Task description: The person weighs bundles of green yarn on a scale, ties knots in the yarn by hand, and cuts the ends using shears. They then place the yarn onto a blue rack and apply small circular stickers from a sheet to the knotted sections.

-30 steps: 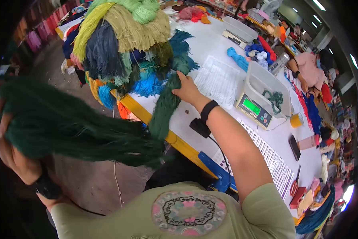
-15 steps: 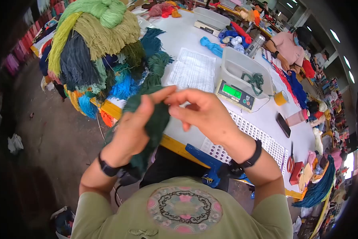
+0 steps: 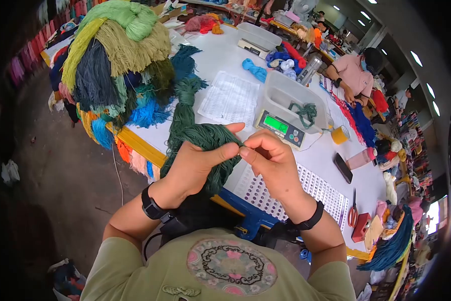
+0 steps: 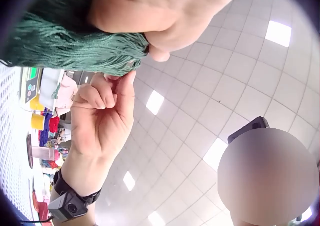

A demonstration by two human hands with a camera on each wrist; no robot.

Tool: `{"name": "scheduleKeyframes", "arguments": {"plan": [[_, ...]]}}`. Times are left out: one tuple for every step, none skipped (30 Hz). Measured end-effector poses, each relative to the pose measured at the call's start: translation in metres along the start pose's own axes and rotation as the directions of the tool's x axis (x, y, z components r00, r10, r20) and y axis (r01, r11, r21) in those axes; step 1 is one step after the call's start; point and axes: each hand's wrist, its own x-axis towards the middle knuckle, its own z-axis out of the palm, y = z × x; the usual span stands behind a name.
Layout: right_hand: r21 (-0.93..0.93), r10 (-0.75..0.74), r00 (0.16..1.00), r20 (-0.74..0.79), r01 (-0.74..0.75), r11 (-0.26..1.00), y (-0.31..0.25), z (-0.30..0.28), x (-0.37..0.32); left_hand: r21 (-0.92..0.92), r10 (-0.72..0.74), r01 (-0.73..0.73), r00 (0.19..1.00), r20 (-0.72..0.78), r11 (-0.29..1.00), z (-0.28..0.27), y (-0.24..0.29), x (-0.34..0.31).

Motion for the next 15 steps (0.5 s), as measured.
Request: {"name": "scheduleKeyframes", "arguments": {"plan": [[-0.060, -0.041, 0.999, -0.016, 0.040, 0.997, 0.001, -0.003, -0.003, 0.047, -0.023, 0.022, 1.000, 0.014, 0.999, 0.003, -0.002, 0.000], [-0.120, -0.082, 0.996, -0.030, 0.078, 0.990, 0.001, -0.006, -0.006, 0.095, -0.047, 0.044, 0.999, 0.026, 0.994, 0.006, -0.004, 0.000], [-0.125, -0.080, 0.996, -0.030, 0.076, 0.989, 0.001, -0.010, -0.008, 0.083, -0.037, 0.035, 0.999, 0.023, 0.996, 0.010, -0.008, 0.002], [-0.040, -0.015, 0.999, -0.050, 0.013, 0.999, -0.001, -0.014, -0.011, 0.080, -0.038, 0.036, 0.999, 0.027, 0.996, 0.013, -0.009, 0.002], [0.049, 0.052, 0.997, -0.065, -0.049, 0.998, -0.002, -0.018, -0.014, 0.087, -0.051, 0.047, 0.998, 0.043, 0.995, 0.015, -0.010, 0.002], [0.047, 0.051, 0.996, -0.071, -0.047, 0.998, -0.003, -0.020, -0.016, 0.094, -0.064, 0.058, 0.996, 0.061, 0.994, 0.018, -0.011, 0.003], [0.252, 0.171, 0.985, -0.012, -0.162, 0.954, -0.005, -0.022, -0.019, 0.095, -0.066, 0.059, 0.996, 0.068, 0.994, 0.020, -0.013, 0.005], [0.438, 0.273, 0.959, 0.071, -0.276, 0.856, -0.006, -0.024, -0.020, 0.101, -0.049, 0.043, 0.997, 0.053, 0.994, 0.023, -0.014, 0.007], [0.439, 0.273, 0.960, 0.065, -0.273, 0.856, -0.006, -0.026, -0.021, 0.108, -0.033, 0.029, 0.999, 0.037, 0.994, 0.025, -0.015, 0.008], [0.466, 0.299, 0.948, 0.112, -0.316, 0.827, -0.005, -0.030, -0.020, 0.108, -0.037, 0.032, 0.998, 0.042, 0.994, 0.022, -0.018, 0.010], [0.489, 0.323, 0.932, 0.161, -0.360, 0.794, -0.004, -0.033, -0.019, 0.066, -0.023, 0.020, 0.999, 0.041, 0.998, 0.017, -0.022, 0.011], [0.509, 0.346, 0.914, 0.211, -0.405, 0.760, -0.004, -0.036, -0.017, 0.022, -0.008, 0.007, 0.999, 0.039, 1.000, 0.015, -0.024, 0.013], [0.508, 0.349, 0.914, 0.208, -0.405, 0.760, -0.003, -0.039, -0.016, 0.031, 0.013, -0.012, 0.999, -0.037, 0.999, 0.021, -0.020, 0.014], [0.410, 0.352, 0.889, 0.294, -0.450, 0.793, -0.002, -0.041, -0.015, 0.028, 0.010, -0.009, 0.999, -0.036, 1.000, 0.018, -0.012, 0.013], [0.302, 0.362, 0.853, 0.377, -0.482, 0.822, -0.002, -0.044, -0.013, -0.081, -0.191, 0.196, 0.979, 0.068, 0.977, 0.008, -0.001, 0.011]]}}
